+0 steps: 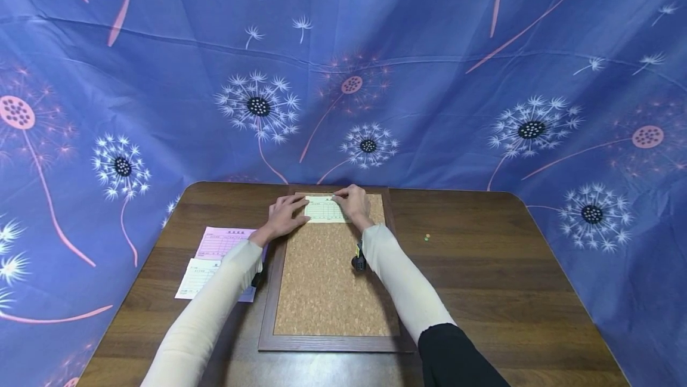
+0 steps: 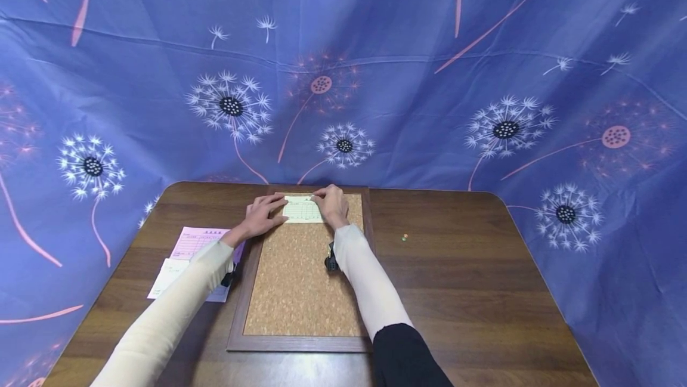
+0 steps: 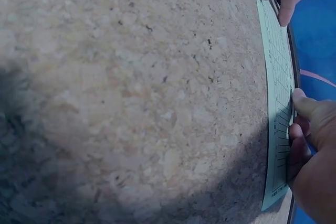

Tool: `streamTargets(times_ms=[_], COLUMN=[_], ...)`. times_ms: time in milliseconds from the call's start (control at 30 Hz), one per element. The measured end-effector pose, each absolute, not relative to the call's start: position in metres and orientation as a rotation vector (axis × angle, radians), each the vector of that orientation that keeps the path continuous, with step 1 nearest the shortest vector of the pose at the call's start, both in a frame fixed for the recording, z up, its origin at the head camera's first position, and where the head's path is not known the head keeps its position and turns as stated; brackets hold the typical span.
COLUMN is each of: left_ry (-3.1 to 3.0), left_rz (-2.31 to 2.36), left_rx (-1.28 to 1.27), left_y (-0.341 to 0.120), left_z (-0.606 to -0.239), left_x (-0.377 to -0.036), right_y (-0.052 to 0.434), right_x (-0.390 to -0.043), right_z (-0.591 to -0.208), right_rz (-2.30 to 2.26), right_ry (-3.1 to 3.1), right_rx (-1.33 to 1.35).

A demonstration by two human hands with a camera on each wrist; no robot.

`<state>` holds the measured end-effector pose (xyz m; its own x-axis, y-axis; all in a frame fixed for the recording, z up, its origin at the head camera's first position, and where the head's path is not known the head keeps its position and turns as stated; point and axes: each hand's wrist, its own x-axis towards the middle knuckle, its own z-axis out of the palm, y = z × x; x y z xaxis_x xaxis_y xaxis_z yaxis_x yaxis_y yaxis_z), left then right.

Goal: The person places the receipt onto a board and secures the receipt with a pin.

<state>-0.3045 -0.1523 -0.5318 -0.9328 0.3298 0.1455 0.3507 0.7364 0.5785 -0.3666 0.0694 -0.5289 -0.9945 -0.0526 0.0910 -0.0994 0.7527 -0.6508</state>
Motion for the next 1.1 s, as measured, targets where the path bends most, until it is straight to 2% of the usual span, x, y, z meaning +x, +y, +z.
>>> streamTargets(times_ms=[667, 1100], left_ry=[-2.926, -2.863], left_rz=[-0.993, -0.966], left_rx=[-0.522, -0.584], left_y=[-0.1532, -0.1511], left_z=[-0.5283, -0.5314], left_x=[-0.3024, -0.3029], right_y=[0.0605, 0.0609], right_x=[-0.3693, -0.3682], right_z=[-0.5300, -0.5290], right_rz=[0.978, 1.007], right_ry=[-2.897, -2.892], right_rx=[0.092, 0.041])
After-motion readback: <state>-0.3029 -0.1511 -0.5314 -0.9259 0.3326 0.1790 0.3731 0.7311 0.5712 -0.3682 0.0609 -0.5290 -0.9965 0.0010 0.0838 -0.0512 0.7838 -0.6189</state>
